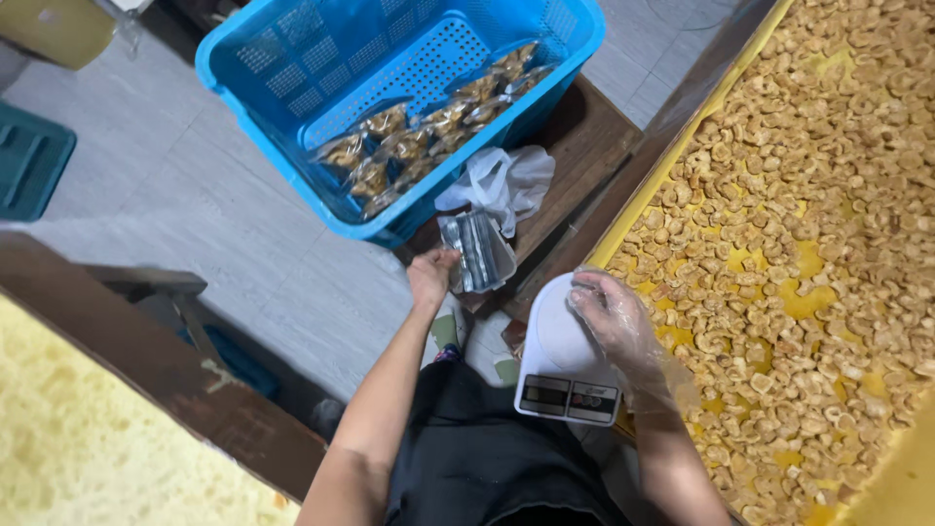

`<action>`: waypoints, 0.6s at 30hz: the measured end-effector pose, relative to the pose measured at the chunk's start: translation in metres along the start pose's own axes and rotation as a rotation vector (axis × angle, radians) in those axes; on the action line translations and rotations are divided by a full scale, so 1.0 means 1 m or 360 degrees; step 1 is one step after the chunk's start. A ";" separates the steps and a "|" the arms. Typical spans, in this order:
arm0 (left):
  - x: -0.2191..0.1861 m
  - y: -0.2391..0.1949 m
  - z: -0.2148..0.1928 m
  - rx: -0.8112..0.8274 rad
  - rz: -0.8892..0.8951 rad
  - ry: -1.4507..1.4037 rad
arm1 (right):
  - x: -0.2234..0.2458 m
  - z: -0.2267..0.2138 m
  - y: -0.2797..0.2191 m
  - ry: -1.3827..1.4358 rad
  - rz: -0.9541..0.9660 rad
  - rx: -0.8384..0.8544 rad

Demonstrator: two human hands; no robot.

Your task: The person scoops dried fruit pieces from a large yellow tray into clear plastic bags, weighs each bag on a digital scale, and places the sealed bags into a blue basket. The process is repeated multiple times with consistent hand movements.

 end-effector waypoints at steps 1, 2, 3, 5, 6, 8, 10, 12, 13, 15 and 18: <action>-0.008 -0.014 -0.010 0.0031 -0.0035 -0.0111 | -0.006 0.000 0.001 0.0075 -0.0012 0.0034; -0.016 -0.031 -0.020 0.0049 -0.0068 -0.0232 | -0.010 0.001 0.003 0.0146 -0.0032 0.0080; -0.019 -0.050 -0.031 0.0157 -0.0059 -0.0458 | -0.016 0.002 0.000 0.0231 -0.0059 0.0117; -0.014 -0.094 -0.060 0.0344 -0.0029 -0.0915 | -0.024 0.010 -0.006 0.0403 -0.0107 0.0223; -0.007 -0.118 -0.073 0.0279 -0.0004 -0.0847 | -0.027 0.018 -0.009 0.0294 -0.0129 0.0335; 0.016 -0.172 -0.093 0.0151 0.0042 -0.0717 | -0.028 0.036 -0.020 0.0064 -0.0190 0.0551; 0.038 -0.220 -0.090 0.0023 0.0038 -0.0623 | -0.021 0.058 -0.040 0.0031 -0.0433 0.0858; 0.058 -0.264 -0.078 -0.0048 0.0039 -0.0645 | -0.010 0.079 -0.066 -0.0176 -0.0524 0.1149; 0.065 -0.281 -0.071 -0.0054 0.0055 -0.0709 | -0.006 0.088 -0.081 -0.0370 -0.0502 0.1273; 0.079 -0.310 -0.065 -0.0059 0.0049 -0.0908 | 0.000 0.100 -0.106 -0.0608 -0.0561 0.1483; 0.102 -0.351 -0.072 -0.0110 -0.0007 -0.1263 | -0.007 0.120 -0.139 -0.0538 -0.0678 0.1743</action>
Point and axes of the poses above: each hand's wrist, its own y-axis towards the middle knuckle, its own z-axis out of the palm, x = y × z, the point moved 1 cm from there along y, towards the middle knuckle, and after that the axes turned 11 degrees about -z, right-handed, at the moved point
